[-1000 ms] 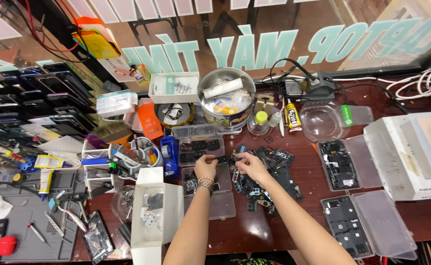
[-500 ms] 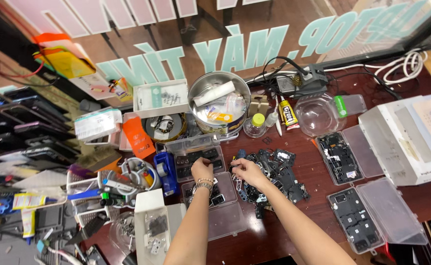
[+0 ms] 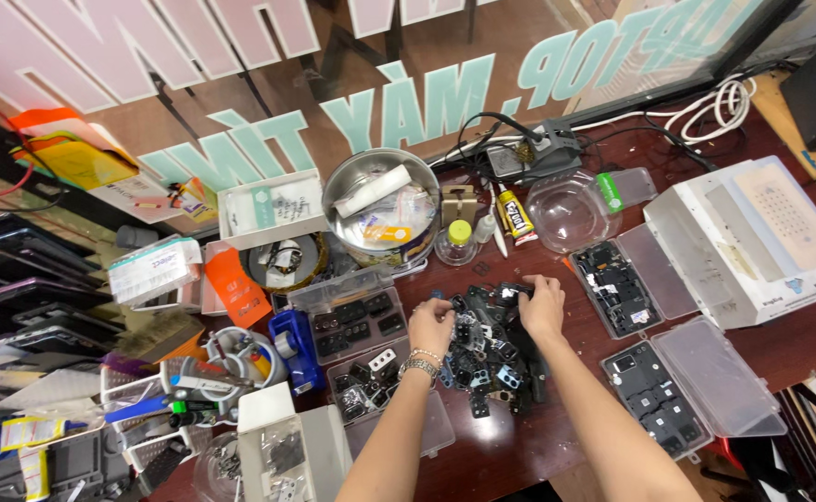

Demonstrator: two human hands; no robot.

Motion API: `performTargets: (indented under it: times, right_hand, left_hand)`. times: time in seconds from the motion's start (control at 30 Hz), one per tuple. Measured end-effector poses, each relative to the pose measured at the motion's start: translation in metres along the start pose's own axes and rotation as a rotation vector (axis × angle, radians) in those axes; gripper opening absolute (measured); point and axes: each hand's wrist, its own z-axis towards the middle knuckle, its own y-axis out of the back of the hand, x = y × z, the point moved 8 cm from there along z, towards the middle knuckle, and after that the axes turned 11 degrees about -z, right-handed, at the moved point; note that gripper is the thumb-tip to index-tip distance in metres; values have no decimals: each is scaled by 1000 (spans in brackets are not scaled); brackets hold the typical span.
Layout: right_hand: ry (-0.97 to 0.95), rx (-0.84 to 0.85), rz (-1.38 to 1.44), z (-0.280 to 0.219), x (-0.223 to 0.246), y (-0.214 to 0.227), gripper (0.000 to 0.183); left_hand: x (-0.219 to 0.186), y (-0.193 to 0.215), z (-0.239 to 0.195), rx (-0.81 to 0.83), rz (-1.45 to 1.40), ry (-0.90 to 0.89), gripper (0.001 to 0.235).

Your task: The person sorts small electronic components and phone parts on a cluttered workbench. They pick up, inspect, and place items into plastic trays and boxes, organizing them by type throughout the clip.

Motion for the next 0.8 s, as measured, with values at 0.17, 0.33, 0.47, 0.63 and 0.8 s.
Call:
performTargets:
  times: [0.17,0.33,0.47,0.63,0.8]
  right_hand:
    - [78,167,-86,4,-17,1,49]
    - [41,211,33,6,-23,6,41]
    - [-35,271,272,-3,-28,21,26]
    - [320,-70,215,-42,8,92,23]
    - [532,66,267,-63,10,122,29]
  left_hand:
    - [-2,-49,-11,145,-37,89,15]
    - [-6,-75,-17,186,-56,56,16]
    - [17,-101,-23,205,-194,299,21]
    - [32,-161,-24,189,-802,609,34]
    - [37,-174,-18,116,-803,550,29]
